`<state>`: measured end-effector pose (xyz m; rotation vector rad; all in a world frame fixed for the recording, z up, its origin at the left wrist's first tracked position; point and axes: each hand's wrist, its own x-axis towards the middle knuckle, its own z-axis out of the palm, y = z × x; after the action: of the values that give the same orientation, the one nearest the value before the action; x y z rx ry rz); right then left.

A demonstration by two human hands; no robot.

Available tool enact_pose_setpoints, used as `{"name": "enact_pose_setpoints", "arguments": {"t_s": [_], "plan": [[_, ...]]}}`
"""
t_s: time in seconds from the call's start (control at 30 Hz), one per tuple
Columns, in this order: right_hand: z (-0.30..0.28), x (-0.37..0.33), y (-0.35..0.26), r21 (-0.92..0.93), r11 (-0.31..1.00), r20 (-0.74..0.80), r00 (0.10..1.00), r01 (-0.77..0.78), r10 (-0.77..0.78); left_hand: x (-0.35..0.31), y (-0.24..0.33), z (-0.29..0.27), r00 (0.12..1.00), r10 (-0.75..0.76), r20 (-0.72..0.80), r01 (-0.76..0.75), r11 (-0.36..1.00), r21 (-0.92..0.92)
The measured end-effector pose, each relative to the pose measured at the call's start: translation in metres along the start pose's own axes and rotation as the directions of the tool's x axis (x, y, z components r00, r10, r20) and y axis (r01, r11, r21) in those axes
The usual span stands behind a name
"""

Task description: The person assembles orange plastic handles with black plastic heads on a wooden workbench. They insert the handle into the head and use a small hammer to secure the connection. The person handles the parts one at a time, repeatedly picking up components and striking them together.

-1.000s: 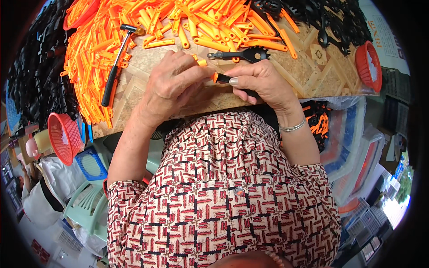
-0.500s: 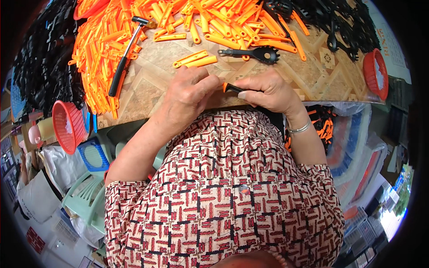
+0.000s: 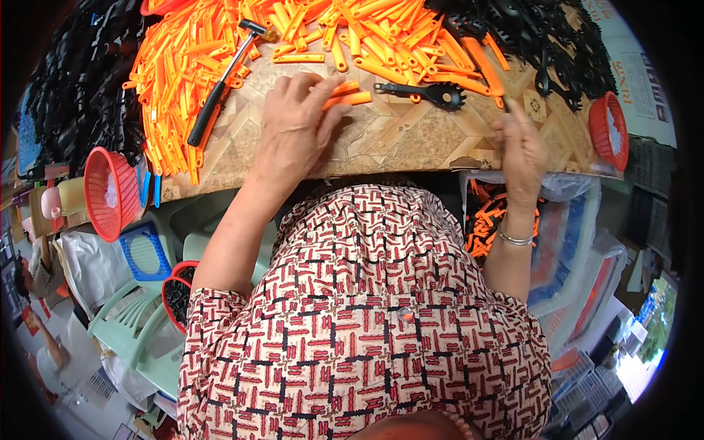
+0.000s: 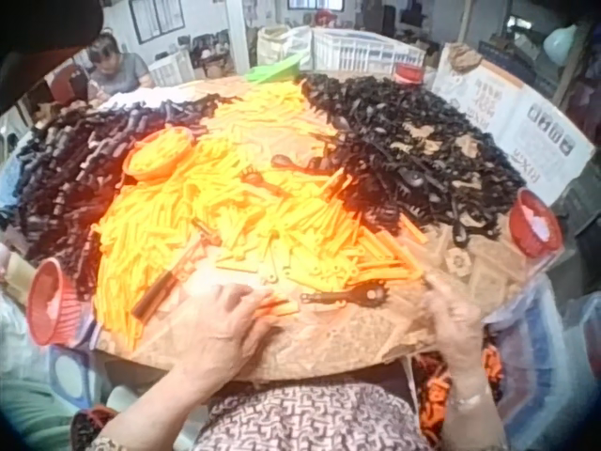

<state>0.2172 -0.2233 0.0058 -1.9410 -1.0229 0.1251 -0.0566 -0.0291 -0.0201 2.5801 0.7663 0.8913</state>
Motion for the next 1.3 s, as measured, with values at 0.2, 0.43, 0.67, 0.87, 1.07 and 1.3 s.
{"name": "enact_pose_setpoints", "arguments": {"t_s": [0.2, 0.43, 0.67, 0.87, 1.07, 1.3], "plan": [[-0.031, 0.014, 0.055, -0.646, 0.753, -0.22, 0.914, 0.126, -0.342, -0.009, -0.021, -0.003, 1.0, 0.027, -0.014, -0.024, 0.977, 0.214], [-0.013, 0.027, 0.058, -0.755, 0.65, -0.15, 0.943, 0.086, -0.299, -0.003, -0.05, -0.038, 0.983, -0.089, -0.159, 0.153, 0.875, 0.459], [0.013, 0.03, 0.005, -0.734, 0.532, 0.058, 0.819, 0.423, -0.571, 0.057, -0.076, -0.001, 0.994, 0.105, -0.019, -0.085, 0.884, 0.459], [0.048, 0.028, -0.016, -0.514, 0.622, 0.164, 0.78, 0.59, -0.604, 0.058, -0.064, -0.001, 0.966, 0.241, -0.095, -0.226, 0.963, 0.145], [0.064, 0.02, -0.039, -0.438, 0.617, 0.292, 0.752, 0.654, -0.591, 0.041, -0.04, 0.001, 0.996, -0.034, -0.083, -0.006, 0.898, -0.44], [0.072, 0.029, -0.029, -0.42, 0.586, 0.317, 0.718, 0.693, -0.62, 0.027, -0.004, -0.001, 0.998, 0.061, 0.017, -0.057, 0.985, -0.165]]}}
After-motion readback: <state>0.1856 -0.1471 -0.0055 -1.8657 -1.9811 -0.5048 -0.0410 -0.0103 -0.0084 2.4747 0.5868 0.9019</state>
